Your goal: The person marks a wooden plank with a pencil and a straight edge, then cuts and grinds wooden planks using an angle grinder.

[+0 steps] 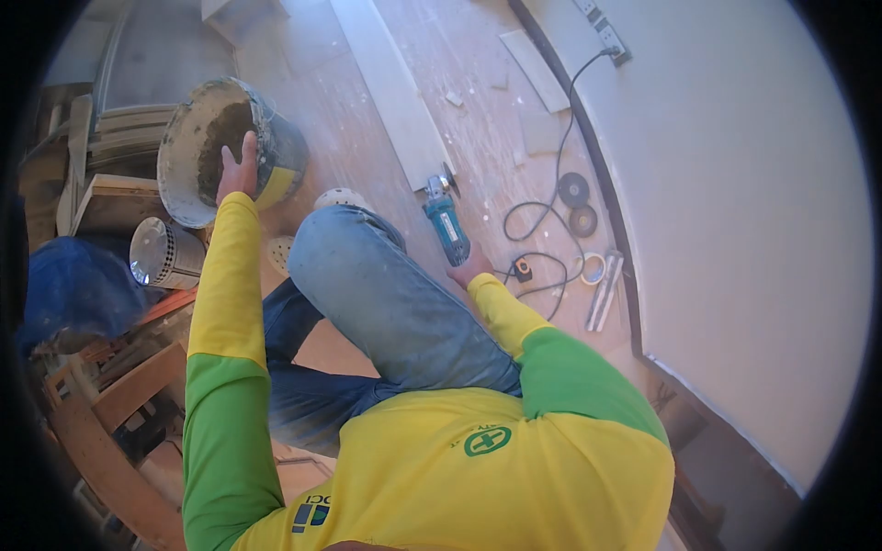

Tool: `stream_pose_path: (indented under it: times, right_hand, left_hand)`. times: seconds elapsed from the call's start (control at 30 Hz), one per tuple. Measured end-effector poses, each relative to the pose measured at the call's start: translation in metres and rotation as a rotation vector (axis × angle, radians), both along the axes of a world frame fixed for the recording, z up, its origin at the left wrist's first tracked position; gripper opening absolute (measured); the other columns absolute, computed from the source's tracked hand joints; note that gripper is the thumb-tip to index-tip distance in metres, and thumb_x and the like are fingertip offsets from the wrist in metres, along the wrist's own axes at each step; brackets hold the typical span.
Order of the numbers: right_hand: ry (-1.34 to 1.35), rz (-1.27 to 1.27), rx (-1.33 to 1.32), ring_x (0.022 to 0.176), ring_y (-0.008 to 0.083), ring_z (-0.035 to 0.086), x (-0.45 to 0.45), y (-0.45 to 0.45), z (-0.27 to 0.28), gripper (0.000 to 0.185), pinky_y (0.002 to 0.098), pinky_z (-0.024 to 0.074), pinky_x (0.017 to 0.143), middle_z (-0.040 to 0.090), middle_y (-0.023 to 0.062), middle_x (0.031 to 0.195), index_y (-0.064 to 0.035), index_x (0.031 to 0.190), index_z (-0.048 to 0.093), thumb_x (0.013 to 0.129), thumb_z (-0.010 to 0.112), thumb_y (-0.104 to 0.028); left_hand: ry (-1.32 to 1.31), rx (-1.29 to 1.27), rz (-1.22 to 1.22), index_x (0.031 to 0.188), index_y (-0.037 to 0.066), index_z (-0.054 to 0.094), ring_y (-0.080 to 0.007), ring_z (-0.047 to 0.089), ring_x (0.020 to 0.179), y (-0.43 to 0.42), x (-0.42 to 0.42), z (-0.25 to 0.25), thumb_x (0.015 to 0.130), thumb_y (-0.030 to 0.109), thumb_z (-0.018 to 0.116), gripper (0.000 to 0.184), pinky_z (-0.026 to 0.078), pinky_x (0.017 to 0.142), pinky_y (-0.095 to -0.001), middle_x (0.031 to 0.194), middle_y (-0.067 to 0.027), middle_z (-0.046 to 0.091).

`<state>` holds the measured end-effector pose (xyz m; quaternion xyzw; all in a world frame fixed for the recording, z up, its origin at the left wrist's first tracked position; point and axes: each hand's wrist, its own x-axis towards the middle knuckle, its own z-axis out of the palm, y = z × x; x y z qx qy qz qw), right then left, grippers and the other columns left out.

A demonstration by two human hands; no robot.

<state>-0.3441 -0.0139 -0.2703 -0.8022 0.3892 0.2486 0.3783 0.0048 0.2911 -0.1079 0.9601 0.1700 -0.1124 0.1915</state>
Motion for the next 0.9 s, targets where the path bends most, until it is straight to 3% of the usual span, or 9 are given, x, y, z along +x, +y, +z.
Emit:
stream_pose_path:
  times: [0.13,0.2,0.23,0.43,0.5,0.67,0.73,0.83,0.9]
  right_hand:
    - [-0.122,0.020,-0.042,0.109,0.0388,0.066,-0.014,-0.012,0.014,0.084,0.0450,0.0525,0.094,0.067,0.0236,0.116,-0.0070,0.134,0.047,0.064,0.084,-0.033]
    - [-0.148,-0.015,-0.010,0.109,0.0383,0.066,-0.007,-0.019,0.047,0.083,0.0447,0.0533,0.093,0.067,0.0239,0.116,-0.0070,0.134,0.047,0.064,0.084,-0.033]
    - [-0.140,-0.055,0.029,0.108,0.0379,0.067,-0.005,-0.021,0.063,0.083,0.0445,0.0542,0.091,0.067,0.0242,0.115,-0.0069,0.133,0.047,0.063,0.083,-0.032]
    - [-0.491,0.004,-0.073,0.097,0.0387,0.068,0.037,-0.045,0.091,0.078,0.0450,0.0552,0.087,0.068,0.0222,0.105,-0.0050,0.128,0.049,0.062,0.083,-0.032]
    - [-0.526,-0.020,0.003,0.093,0.0367,0.070,0.058,-0.036,0.169,0.075,0.0434,0.0565,0.084,0.068,0.0224,0.104,-0.0049,0.126,0.050,0.064,0.082,-0.032]
    - [-0.751,0.125,-0.169,0.096,0.0407,0.068,0.101,-0.024,0.255,0.073,0.0434,0.0542,0.087,0.068,0.0259,0.103,-0.0029,0.127,0.050,0.065,0.079,-0.030]
    - [-0.786,0.184,-0.200,0.102,0.0432,0.067,0.110,-0.004,0.294,0.073,0.0445,0.0527,0.091,0.068,0.0268,0.107,-0.0033,0.128,0.049,0.066,0.078,-0.028]
    - [-0.827,0.272,-0.191,0.102,0.0440,0.066,0.124,0.025,0.326,0.074,0.0457,0.0527,0.092,0.068,0.0255,0.108,-0.0037,0.130,0.048,0.067,0.078,-0.028]
    - [-0.837,0.315,-0.196,0.103,0.0435,0.066,0.131,0.045,0.337,0.073,0.0456,0.0527,0.092,0.068,0.0246,0.109,-0.0042,0.130,0.048,0.067,0.078,-0.028]
  left_hand:
    - [-0.320,-0.332,-0.059,0.158,0.003,0.025,-0.0425,0.037,0.143,0.036,0.007,-0.034,0.089,0.077,0.046,0.104,0.029,0.118,-0.0437,0.155,-0.0261,0.038]
    - [-0.504,-0.381,-0.113,0.152,-0.003,0.037,-0.0407,0.041,0.141,0.039,-0.005,-0.009,0.094,0.059,0.059,0.088,0.032,0.116,-0.0409,0.152,-0.0275,0.043]
    - [-0.535,-0.381,-0.104,0.152,-0.003,0.037,-0.0407,0.041,0.141,0.034,-0.018,0.010,0.094,0.059,0.059,0.088,0.032,0.116,-0.0409,0.152,-0.0275,0.043]
    - [-0.427,-0.481,-0.377,0.139,-0.005,0.054,-0.0322,0.052,0.135,-0.009,-0.078,0.092,0.093,0.050,0.065,0.072,0.038,0.113,-0.0380,0.142,-0.0246,0.056]
    - [-0.331,-0.871,-0.365,0.139,-0.004,0.054,-0.0283,0.054,0.132,-0.028,-0.099,0.111,0.094,0.049,0.065,0.071,0.040,0.110,-0.0354,0.140,-0.0214,0.059]
    - [-0.201,-0.897,-0.483,0.138,-0.004,0.056,-0.0274,0.054,0.130,-0.067,-0.124,0.139,0.095,0.050,0.063,0.070,0.039,0.111,-0.0349,0.139,-0.0221,0.059]
    - [-0.130,-1.066,-0.571,0.143,-0.001,0.052,-0.0265,0.052,0.133,-0.081,-0.128,0.143,0.093,0.052,0.066,0.075,0.036,0.113,-0.0339,0.139,-0.0213,0.058]
    - [0.048,-1.195,-0.477,0.148,0.004,0.046,-0.0239,0.050,0.132,-0.095,-0.138,0.153,0.091,0.056,0.067,0.080,0.037,0.111,-0.0439,0.137,-0.0147,0.059]
    - [-0.043,-1.326,-0.379,0.141,0.003,0.051,-0.0217,0.054,0.123,-0.103,-0.142,0.154,0.089,0.052,0.072,0.075,0.040,0.105,-0.0386,0.128,-0.0124,0.062]
